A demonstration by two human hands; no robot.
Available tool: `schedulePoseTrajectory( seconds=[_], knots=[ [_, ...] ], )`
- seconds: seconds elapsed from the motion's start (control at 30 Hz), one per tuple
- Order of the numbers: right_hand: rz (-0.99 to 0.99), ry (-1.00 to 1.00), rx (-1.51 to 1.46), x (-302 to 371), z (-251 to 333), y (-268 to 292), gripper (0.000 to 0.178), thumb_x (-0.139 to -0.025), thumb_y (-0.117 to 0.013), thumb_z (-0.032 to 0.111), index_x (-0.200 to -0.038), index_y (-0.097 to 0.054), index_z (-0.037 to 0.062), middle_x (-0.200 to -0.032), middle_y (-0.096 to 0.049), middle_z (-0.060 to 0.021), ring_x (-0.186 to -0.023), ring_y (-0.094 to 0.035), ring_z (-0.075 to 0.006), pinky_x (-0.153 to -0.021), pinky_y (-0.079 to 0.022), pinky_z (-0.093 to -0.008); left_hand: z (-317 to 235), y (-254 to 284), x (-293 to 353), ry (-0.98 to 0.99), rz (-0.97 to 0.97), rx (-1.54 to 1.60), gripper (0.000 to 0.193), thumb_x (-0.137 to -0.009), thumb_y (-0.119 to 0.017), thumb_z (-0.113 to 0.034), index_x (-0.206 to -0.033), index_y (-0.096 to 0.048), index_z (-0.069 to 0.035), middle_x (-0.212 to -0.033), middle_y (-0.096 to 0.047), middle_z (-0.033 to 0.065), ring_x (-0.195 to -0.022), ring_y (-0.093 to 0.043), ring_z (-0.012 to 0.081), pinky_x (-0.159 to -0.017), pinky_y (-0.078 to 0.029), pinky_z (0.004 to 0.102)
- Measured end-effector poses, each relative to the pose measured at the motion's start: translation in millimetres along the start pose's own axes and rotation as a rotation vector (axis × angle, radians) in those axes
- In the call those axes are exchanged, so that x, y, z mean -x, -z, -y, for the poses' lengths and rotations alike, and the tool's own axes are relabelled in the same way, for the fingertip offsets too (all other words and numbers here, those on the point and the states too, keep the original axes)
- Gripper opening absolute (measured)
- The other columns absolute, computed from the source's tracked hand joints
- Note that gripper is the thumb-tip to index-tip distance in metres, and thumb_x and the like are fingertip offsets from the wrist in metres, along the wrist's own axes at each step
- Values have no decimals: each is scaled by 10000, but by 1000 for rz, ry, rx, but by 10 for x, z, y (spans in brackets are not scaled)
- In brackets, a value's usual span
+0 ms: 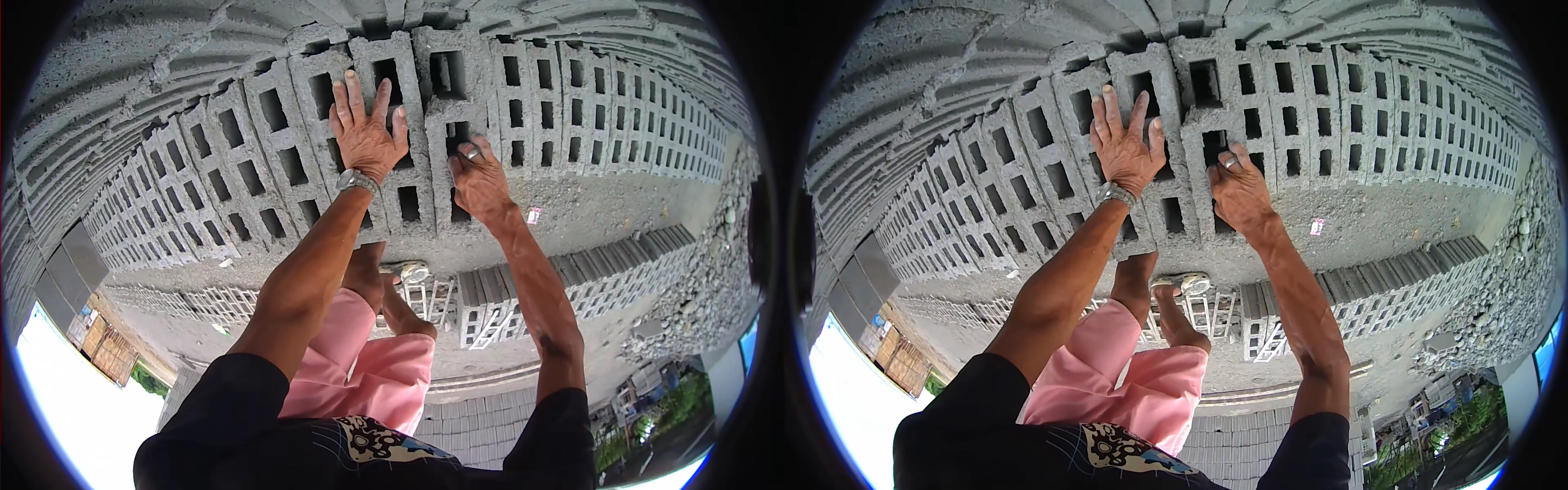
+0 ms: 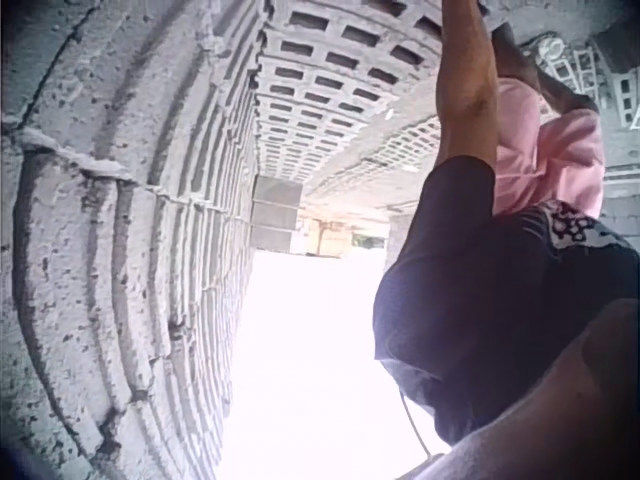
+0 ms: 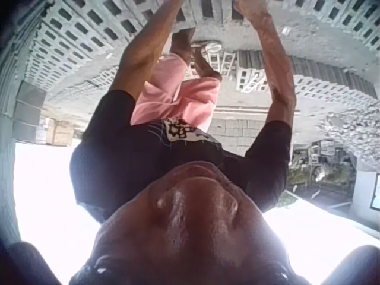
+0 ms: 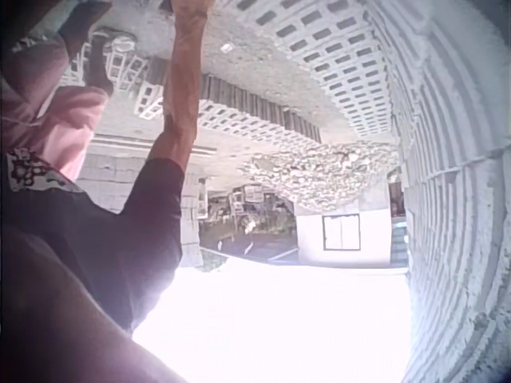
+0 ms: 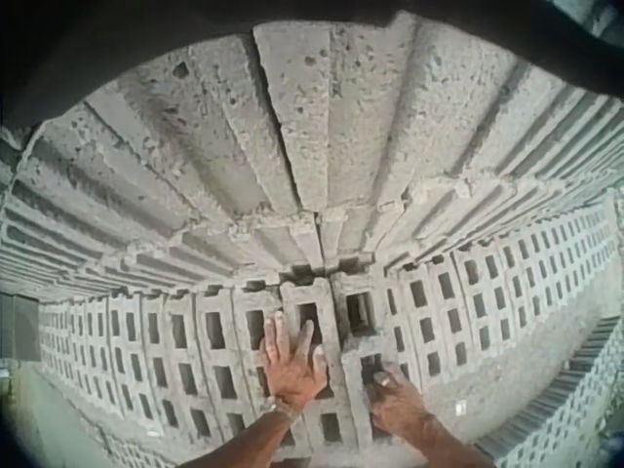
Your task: The person stacks concrete blocks one by one onto a pile by hand, then aligns the stacked blocks using a metal frame.
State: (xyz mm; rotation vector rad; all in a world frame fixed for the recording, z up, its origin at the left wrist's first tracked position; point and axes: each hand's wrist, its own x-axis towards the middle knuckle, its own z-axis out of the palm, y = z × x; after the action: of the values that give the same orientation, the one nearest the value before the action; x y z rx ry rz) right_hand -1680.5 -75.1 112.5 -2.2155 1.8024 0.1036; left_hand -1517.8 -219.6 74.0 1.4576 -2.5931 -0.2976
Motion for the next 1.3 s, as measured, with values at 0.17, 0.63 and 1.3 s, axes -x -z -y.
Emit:
schedulePoseTrajectory(
  seconds=[0.17, 0.63, 1.3],
  knots=[
    [-115, -64, -88, -127, -28, -237, 240, -739, -613, 115, -947, -665, 7, -934, -686, -128, -1182, -542, -235, -1169, -200, -427, 44, -4, -61, -25, -25, -30, 487, -922, -501, -444, -1366, -554, -251, -1585, -182, 184, -1438, -175, 412, -1090, -222, 573],
    [-479, -803, -751, 671, 1507, -28, 434, -798, -627, 160, -1195, -618, -14, -1312, -572, -160, -1316, -431, -321, -1110, -266, -550, -52, -100, 17, -28, 12, -143, 525, -973, -371, -499, -1392, -535, -229, -1584, -188, 205, -1442, -177, 438, -1113, -226, 590],
    [-894, -2185, -1882, 3435, 5555, -1590, 247, -802, -631, 168, -931, -700, -31, -795, -675, -66, -741, -596, -155, -674, -481, -327, 432, 1112, 655, -508, 461, -101, 579, -898, -600, -352, -1352, -510, -4, -1269, -580, 283, -1171, -566, 414, -976, -455, 414]
  ],
)
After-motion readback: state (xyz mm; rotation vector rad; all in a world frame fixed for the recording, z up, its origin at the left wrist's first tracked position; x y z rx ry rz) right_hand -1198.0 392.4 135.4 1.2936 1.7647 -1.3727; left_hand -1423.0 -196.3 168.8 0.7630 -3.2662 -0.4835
